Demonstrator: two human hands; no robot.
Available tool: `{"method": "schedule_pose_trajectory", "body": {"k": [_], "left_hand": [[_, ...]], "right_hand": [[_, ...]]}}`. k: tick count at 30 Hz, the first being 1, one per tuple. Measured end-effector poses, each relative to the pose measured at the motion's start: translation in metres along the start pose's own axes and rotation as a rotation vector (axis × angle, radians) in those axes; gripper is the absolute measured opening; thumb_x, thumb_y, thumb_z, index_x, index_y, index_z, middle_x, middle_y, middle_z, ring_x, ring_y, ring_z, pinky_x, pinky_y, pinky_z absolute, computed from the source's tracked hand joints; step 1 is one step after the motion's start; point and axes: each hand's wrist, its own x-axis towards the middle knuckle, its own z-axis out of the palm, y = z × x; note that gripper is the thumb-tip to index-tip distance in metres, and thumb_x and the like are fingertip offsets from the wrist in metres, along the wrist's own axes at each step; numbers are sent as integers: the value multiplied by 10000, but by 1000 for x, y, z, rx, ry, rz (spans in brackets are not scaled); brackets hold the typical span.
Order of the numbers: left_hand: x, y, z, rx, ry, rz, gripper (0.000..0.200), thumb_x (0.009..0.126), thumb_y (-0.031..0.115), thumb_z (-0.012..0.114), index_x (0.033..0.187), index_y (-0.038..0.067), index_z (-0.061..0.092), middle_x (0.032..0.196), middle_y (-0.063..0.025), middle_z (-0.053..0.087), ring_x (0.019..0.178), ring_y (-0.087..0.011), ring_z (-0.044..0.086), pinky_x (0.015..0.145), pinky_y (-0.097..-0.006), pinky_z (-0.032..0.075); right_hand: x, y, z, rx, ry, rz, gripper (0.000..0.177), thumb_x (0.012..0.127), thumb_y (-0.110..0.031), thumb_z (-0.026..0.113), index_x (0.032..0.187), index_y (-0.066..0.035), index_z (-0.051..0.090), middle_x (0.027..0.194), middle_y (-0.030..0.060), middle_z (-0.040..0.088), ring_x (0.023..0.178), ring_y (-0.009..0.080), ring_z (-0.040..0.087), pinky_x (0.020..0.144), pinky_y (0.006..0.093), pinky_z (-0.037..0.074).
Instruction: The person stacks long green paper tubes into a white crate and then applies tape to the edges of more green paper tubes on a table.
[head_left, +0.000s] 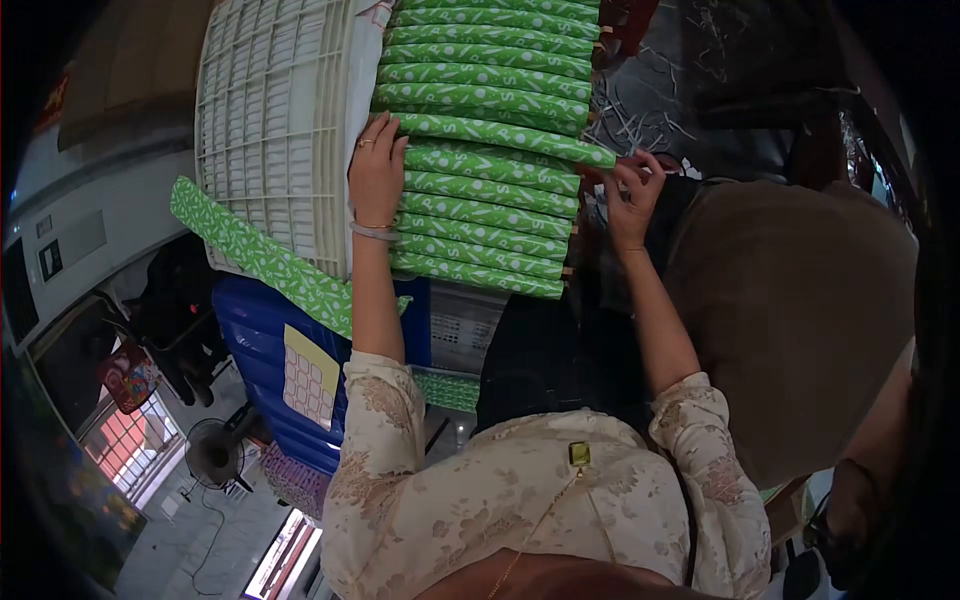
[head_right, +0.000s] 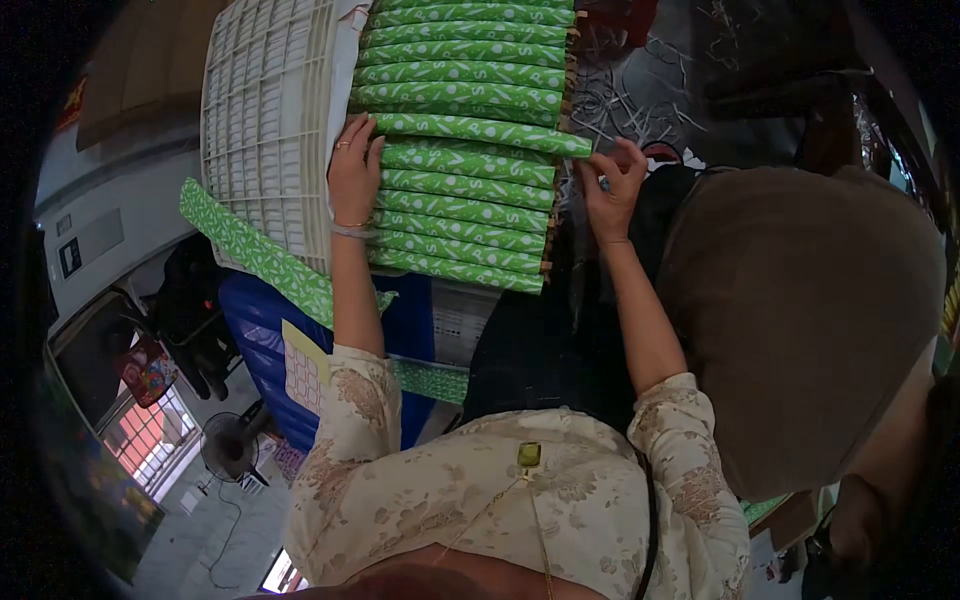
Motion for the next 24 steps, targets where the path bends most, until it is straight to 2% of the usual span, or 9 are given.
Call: {"method": "schedule_pose_trajectory", "body": {"k": [2,4,5,6,8,10,13,16,24], "left_hand": [[0,2,-1,-38,34,11,265,795,118,598,1050,51,578,1088,-85,564,975,-277,545,827,-346,447],[0,2,-2,-60,26,-22,277,779,94,603,1051,50,578,1018,-95,572,930,-278,550,797,-353,451],[0,2,-2,-57,20,-22,277,779,94,603,1051,50,578,1018,-95,572,930,-278,550,797,-353,451],[0,2,-2,-58,23,-9,263,776,88,600,1034,44,577,995,-101,566,914,-281,548,780,-358,451],[-2,4,-3,-56,21,-3,250,772,83,596,1017,38,576,973,-108,560,897,-284,547,763,-364,452],[-1,7,-4,91,-47,35,190,778,67,577,963,27,565,981,-118,546,900,-291,541,749,-369,451],[-3,5,-5,100,-110,-6,164,785,60,562,945,27,547,994,-121,535,906,-297,536,744,-375,450],[-3,7,0,77,-12,0,166,795,56,550,959,31,549,999,-119,535,910,-298,536,746,-375,451],[-2,6,-2,112,-70,1,231,809,118,571,1025,38,553,1022,-132,537,913,-307,534,756,-368,455]], "right_hand": [[1,-1,-3,20,-42,-24,119,800,-56,594,917,-44,606,1181,103,423,1017,213,459,855,299,367],[2,1,-1,541,-79,343,149,839,-88,544,943,4,599,1168,110,472,1031,186,465,878,285,358],[3,2,0,540,-63,398,207,854,-172,561,912,21,607,1082,86,523,966,162,502,808,262,399],[5,-1,1,542,-65,404,207,854,-172,561,912,21,607,1082,86,523,966,162,502,808,262,399],[9,-9,2,499,-139,691,233,845,-197,590,924,21,612,1045,81,567,932,144,527,807,250,403],[13,-10,-4,487,-172,657,240,838,-201,603,923,24,613,1042,79,578,936,138,528,811,249,401],[12,-16,-9,497,-193,616,231,829,-190,619,918,23,616,1060,84,581,959,137,523,824,249,392],[5,-11,-5,541,-158,610,201,823,-167,625,899,19,617,1091,96,567,991,147,511,842,251,379],[-3,-14,-5,529,-116,614,165,814,-151,635,856,6,607,1116,103,541,1015,155,493,859,254,362]]}}
